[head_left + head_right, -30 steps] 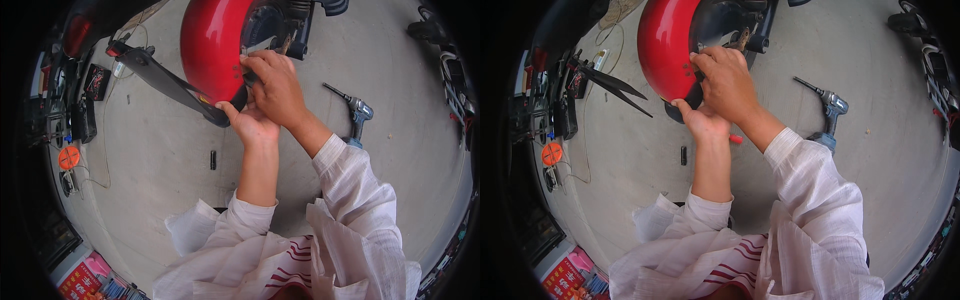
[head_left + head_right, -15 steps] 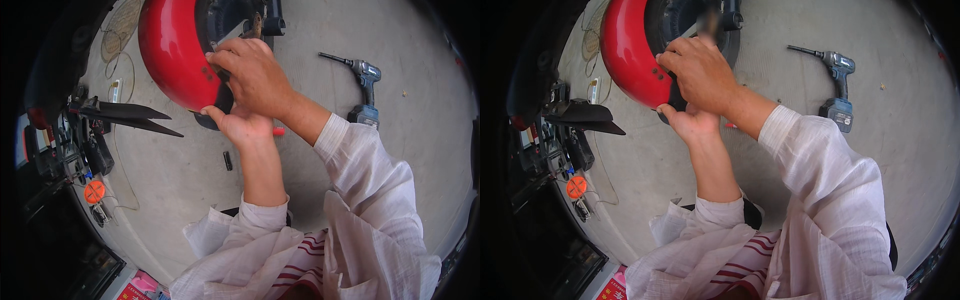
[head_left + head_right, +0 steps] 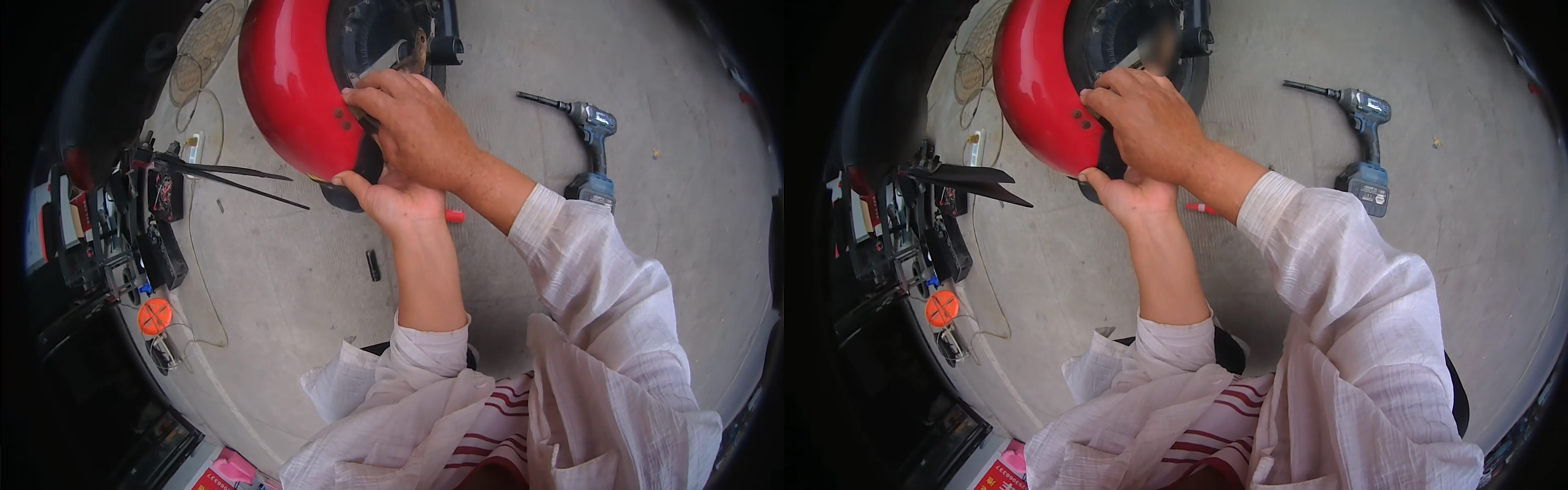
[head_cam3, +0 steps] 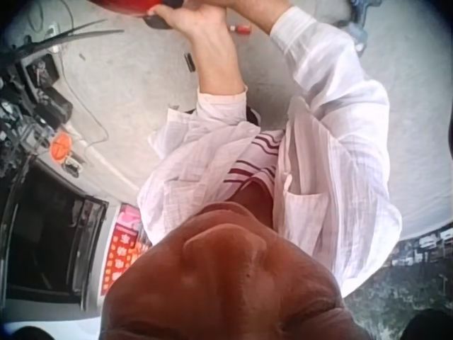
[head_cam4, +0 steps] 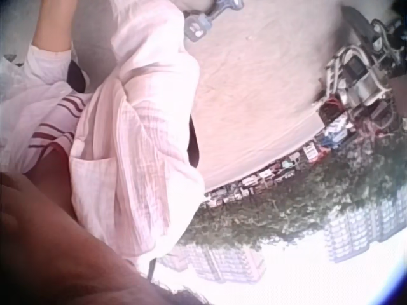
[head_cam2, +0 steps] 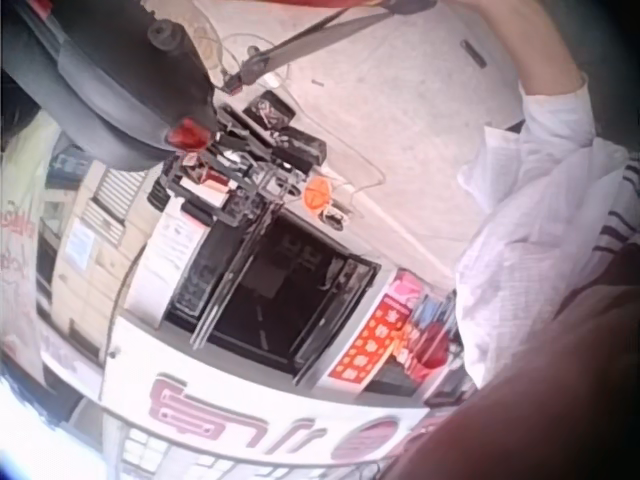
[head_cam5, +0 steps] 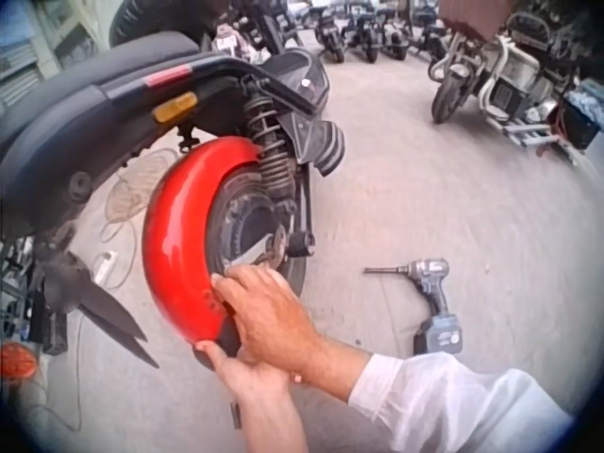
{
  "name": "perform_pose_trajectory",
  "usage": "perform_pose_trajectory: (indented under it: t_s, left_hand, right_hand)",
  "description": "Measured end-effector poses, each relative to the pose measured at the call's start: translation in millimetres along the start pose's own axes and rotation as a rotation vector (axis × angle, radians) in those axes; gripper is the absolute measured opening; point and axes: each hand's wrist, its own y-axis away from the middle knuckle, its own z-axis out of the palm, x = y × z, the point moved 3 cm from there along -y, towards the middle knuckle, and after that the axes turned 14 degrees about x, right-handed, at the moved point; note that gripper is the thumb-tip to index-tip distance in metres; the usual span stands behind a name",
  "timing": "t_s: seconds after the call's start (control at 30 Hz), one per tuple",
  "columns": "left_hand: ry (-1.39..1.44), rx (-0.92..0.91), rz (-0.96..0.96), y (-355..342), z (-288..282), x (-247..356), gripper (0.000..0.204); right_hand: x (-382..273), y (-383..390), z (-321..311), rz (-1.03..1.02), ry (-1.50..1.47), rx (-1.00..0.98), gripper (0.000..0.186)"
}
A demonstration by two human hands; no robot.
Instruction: The person aligns and secures a red rear fender onto a red scooter using their hands. They repeatedly adjust the fender's position and tighten fasteners near the wheel area. The person then walks to a nearby tool cart and picks up a red toolbox.
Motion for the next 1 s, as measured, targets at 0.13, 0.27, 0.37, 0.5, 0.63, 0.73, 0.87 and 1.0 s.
perform_pose_trajectory:
  t_s: [0.13, 0.27, 0.37, 0.5, 0.63, 0.73, 0.87, 1.0]
  left_hand:
    - [0.042, 0.134, 0.015, 1.6, 1.4, 1.5, 0.087]
    - [0.057, 0.253, 0.068, -11.5, -10.0, 3.7, 0.08]
    - [0.062, 0.247, 0.074, -8.2, -7.4, 2.1, 0.081]
    - [0.109, 0.136, 0.036, -12.5, -10.4, 5.4, 0.083]
    - [0.14, 0.202, -0.005, -17.8, -12.7, 5.4, 0.08]
    - [0.102, 0.215, 0.032, -22.4, -16.8, 8.3, 0.08]
    - [0.029, 0.192, 0.054, -25.0, -20.7, 10.4, 0.082]
    - [-0.005, 0.174, 0.059, -22.8, -18.6, 9.6, 0.082]
  right_hand:
    - [-3.0, 1.7, -7.7, 0.085, -0.084, 0.05, 0.041]
    - [14.9, 25.4, -13.6, 0.485, -0.153, 0.063, 0.038]
    - [22.9, 36.0, -7.9, 0.748, -0.353, -0.127, 0.036]
    - [21.7, 32.8, 2.3, 0.965, -0.623, -0.379, 0.034]
    - [28.0, 36.6, 12.7, 1.014, -0.719, -0.418, 0.035]
    - [30.0, 36.6, 16.5, 0.993, -0.735, -0.411, 0.031]
    - [29.3, 33.9, 17.2, 1.018, -0.793, -0.454, 0.026]
    - [32.9, 39.5, 25.1, 1.132, -0.954, -0.462, 0.024]
